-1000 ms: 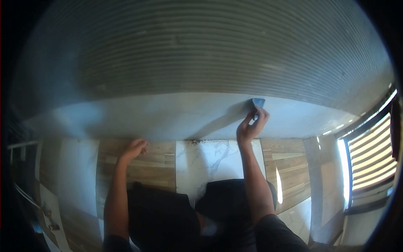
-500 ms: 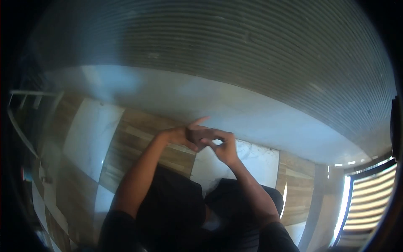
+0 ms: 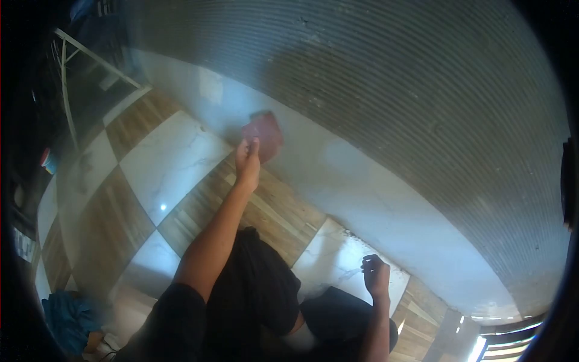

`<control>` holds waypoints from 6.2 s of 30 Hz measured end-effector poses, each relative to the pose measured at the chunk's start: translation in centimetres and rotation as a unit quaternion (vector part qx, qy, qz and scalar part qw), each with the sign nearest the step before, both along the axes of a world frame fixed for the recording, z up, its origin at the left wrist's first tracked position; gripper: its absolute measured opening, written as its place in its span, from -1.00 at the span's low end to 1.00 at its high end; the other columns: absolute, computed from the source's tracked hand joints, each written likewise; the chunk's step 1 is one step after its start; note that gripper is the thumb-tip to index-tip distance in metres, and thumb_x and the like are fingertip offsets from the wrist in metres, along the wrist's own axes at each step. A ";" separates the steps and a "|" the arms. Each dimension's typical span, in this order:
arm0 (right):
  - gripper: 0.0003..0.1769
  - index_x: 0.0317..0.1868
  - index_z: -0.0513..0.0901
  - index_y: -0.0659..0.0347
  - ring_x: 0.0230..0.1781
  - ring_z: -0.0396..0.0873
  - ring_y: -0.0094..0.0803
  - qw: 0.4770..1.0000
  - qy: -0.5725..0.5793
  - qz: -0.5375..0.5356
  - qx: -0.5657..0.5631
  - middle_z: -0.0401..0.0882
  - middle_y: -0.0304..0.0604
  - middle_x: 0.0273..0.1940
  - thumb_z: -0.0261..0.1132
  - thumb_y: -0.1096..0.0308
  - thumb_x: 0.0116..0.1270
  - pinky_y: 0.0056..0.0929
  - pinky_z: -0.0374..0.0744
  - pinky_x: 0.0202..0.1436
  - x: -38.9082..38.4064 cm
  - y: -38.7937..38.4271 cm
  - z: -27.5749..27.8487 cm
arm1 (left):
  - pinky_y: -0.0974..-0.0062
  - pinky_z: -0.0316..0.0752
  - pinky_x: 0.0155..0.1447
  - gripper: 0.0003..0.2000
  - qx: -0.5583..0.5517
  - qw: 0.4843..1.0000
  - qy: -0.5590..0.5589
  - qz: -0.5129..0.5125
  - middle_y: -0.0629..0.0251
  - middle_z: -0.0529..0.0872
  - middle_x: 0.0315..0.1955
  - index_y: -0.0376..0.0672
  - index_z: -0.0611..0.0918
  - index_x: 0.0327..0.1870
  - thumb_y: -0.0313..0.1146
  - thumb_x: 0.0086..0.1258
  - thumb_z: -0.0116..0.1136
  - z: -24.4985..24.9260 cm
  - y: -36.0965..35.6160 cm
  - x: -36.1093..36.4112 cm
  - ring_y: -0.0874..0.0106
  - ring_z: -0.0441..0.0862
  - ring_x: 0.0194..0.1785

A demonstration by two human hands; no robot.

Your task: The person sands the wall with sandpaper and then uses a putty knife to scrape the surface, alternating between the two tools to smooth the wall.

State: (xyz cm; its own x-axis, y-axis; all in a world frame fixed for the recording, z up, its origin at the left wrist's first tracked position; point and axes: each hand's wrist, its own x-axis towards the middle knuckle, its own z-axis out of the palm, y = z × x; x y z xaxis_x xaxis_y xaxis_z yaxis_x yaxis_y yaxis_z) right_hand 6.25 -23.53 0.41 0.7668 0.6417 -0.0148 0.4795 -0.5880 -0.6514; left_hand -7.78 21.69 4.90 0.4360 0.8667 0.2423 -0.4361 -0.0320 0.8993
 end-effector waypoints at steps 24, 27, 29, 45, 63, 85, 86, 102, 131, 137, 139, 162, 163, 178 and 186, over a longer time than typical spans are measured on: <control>-0.73 0.07 0.72 0.19 -0.31 0.76 -0.05 0.989 -0.008 0.132 -0.068 0.79 0.02 -0.28 0.37 0.33 0.41 -0.13 0.68 -0.17 -0.9 4.9 -1.2 | 0.16 0.34 0.50 -0.45 0.163 0.926 0.337 0.048 -0.30 0.42 0.42 -0.53 0.25 0.46 -0.26 0.66 0.01 -5.9 0.0 4.1 -0.07 0.38 0.52; -0.71 0.10 0.70 0.20 -0.31 0.77 -0.05 0.990 -0.002 0.125 -0.063 0.79 0.04 -0.28 0.37 0.32 0.42 -0.12 0.69 -0.17 -0.5 4.2 -2.0 | 0.11 0.28 0.54 -0.47 0.168 0.929 0.328 0.029 -0.31 0.37 0.44 -0.52 0.17 0.52 -0.36 0.69 -0.11 -6.7 0.1 3.9 -0.12 0.33 0.52; -0.69 0.12 0.69 0.21 -0.30 0.78 -0.05 0.990 0.014 0.133 -0.035 0.80 0.07 -0.27 0.37 0.31 0.43 -0.12 0.69 -0.16 -0.2 3.8 -2.3 | 0.11 0.28 0.54 -0.53 0.182 0.923 0.297 0.162 -0.30 0.40 0.41 -0.47 0.20 0.52 -0.42 0.70 -0.19 -9.0 1.2 4.9 -0.12 0.36 0.50; -0.71 0.07 0.71 0.27 -0.29 0.78 -0.03 0.992 0.021 0.116 -0.047 0.79 0.13 -0.24 0.32 0.28 0.47 -0.14 0.68 -0.14 0.3 4.3 -2.6 | 0.14 0.33 0.45 -0.51 0.481 0.831 0.214 0.180 -0.18 0.23 0.48 -0.27 0.31 0.57 -0.27 0.73 -0.17 1.6 -0.7 6.1 0.00 0.39 0.43; -0.69 0.08 0.69 0.25 -0.25 0.74 0.11 0.996 0.001 0.089 -0.017 0.77 0.14 -0.30 0.26 0.20 0.53 0.00 0.64 -0.10 0.2 4.7 -1.7 | 0.20 0.53 0.23 -0.75 0.503 0.851 0.084 0.126 0.04 0.50 0.16 -0.31 0.55 0.23 -0.49 0.62 0.05 2.4 -6.7 7.9 0.12 0.58 0.16; -0.49 0.13 0.65 0.26 0.04 0.66 0.20 0.997 0.038 0.048 -0.039 0.73 0.23 -0.08 0.12 -0.04 0.59 0.07 0.59 0.14 0.1 3.2 -2.0 | 0.20 0.49 0.30 -0.53 0.545 0.782 0.300 0.040 -0.10 0.71 0.11 -0.42 0.52 0.33 -0.14 0.73 -0.09 -0.9 -1.6 7.6 0.05 0.66 0.16; -0.49 0.12 0.65 0.26 0.03 0.67 0.19 0.998 0.030 0.047 -0.042 0.73 0.24 -0.08 0.12 -0.05 0.59 0.08 0.60 0.13 0.2 3.3 -2.9 | 0.21 0.49 0.33 -0.54 0.588 0.745 0.311 0.046 -0.10 0.71 0.14 -0.41 0.53 0.34 -0.16 0.74 -0.09 -1.4 -1.0 7.9 0.06 0.66 0.19; -0.49 0.03 0.64 0.27 -0.03 0.66 0.22 0.995 0.046 0.058 -0.072 0.71 0.22 -0.15 0.06 -0.06 0.62 0.11 0.59 0.09 0.3 3.7 -4.2 | 0.15 0.39 0.43 -0.44 0.393 0.865 0.271 0.155 -0.25 0.56 0.25 -0.41 0.37 0.42 -0.03 0.72 -0.07 -6.5 6.1 7.5 -0.07 0.52 0.35; -0.51 0.13 0.64 0.26 0.17 0.64 0.12 0.986 0.105 0.068 -0.108 0.69 0.18 0.09 0.09 -0.01 0.59 0.04 0.58 0.24 0.4 4.9 -4.2 | 0.21 0.56 0.24 -0.50 0.400 0.872 0.233 0.160 -0.15 0.71 0.10 -0.44 0.47 0.42 -0.15 0.74 -0.09 -7.8 9.2 9.7 0.05 0.70 0.15; -0.46 0.06 0.64 0.26 0.06 0.66 0.18 0.994 0.065 0.072 -0.052 0.72 0.20 -0.04 0.05 -0.10 0.61 0.13 0.57 0.12 1.2 4.6 -6.4 | 0.15 0.49 0.35 -0.59 0.472 0.811 0.314 0.144 -0.19 0.70 0.13 -0.43 0.58 0.28 -0.24 0.70 -0.05 -5.4 3.9 9.4 -0.02 0.65 0.21; -0.44 0.10 0.64 0.24 0.06 0.65 0.22 0.991 0.089 0.065 -0.071 0.71 0.23 -0.03 -0.01 -0.11 0.64 0.12 0.55 0.17 1.0 3.7 -5.7 | 0.15 0.52 0.19 -0.65 0.200 0.952 0.222 0.073 -0.06 0.70 -0.17 -0.39 0.58 0.18 -0.25 0.72 -0.09 -7.3 7.0 9.4 0.06 0.65 -0.03; -0.44 0.19 0.65 0.26 0.04 0.70 0.24 0.980 0.086 0.110 -0.141 0.76 0.27 -0.11 0.05 -0.08 0.65 0.00 0.61 0.13 1.2 2.4 -4.0 | 0.00 0.61 -0.03 -0.77 0.302 0.870 0.351 0.168 -0.08 0.76 -0.27 -0.19 0.58 0.15 -0.33 0.63 -0.01 3.4 0.2 4.0 -0.17 0.72 -0.18; -0.45 0.19 0.65 0.26 0.05 0.70 0.23 0.975 0.084 0.107 -0.178 0.76 0.27 -0.11 0.04 -0.07 0.65 0.00 0.61 0.13 1.0 2.2 -4.3 | -0.01 0.60 -0.01 -0.78 0.315 0.876 0.332 0.153 -0.08 0.76 -0.25 -0.19 0.58 0.13 -0.33 0.63 -0.02 1.0 0.5 4.6 -0.15 0.72 -0.14; -0.45 0.02 0.64 0.29 -0.23 0.75 -0.08 0.981 0.057 0.107 -0.152 0.75 0.07 -0.30 -0.05 -0.05 0.71 -0.13 0.62 -0.08 1.5 2.2 -5.3 | -0.08 0.53 -0.30 -0.85 0.286 0.907 0.187 0.246 -0.02 0.69 -0.55 -0.13 0.56 -0.02 -0.29 0.63 -0.03 0.3 3.2 5.3 -0.12 0.70 -0.40; -0.44 0.16 0.65 0.28 -0.06 0.70 0.27 0.977 0.089 0.121 -0.152 0.73 0.31 -0.21 0.02 -0.07 0.67 0.08 0.58 0.06 1.3 3.6 -5.1 | -0.05 0.61 -0.24 -0.85 0.513 0.792 0.320 -0.088 -0.09 0.73 -0.46 -0.09 0.58 0.04 -0.35 0.58 0.02 3.0 -8.9 9.3 -0.13 0.74 -0.29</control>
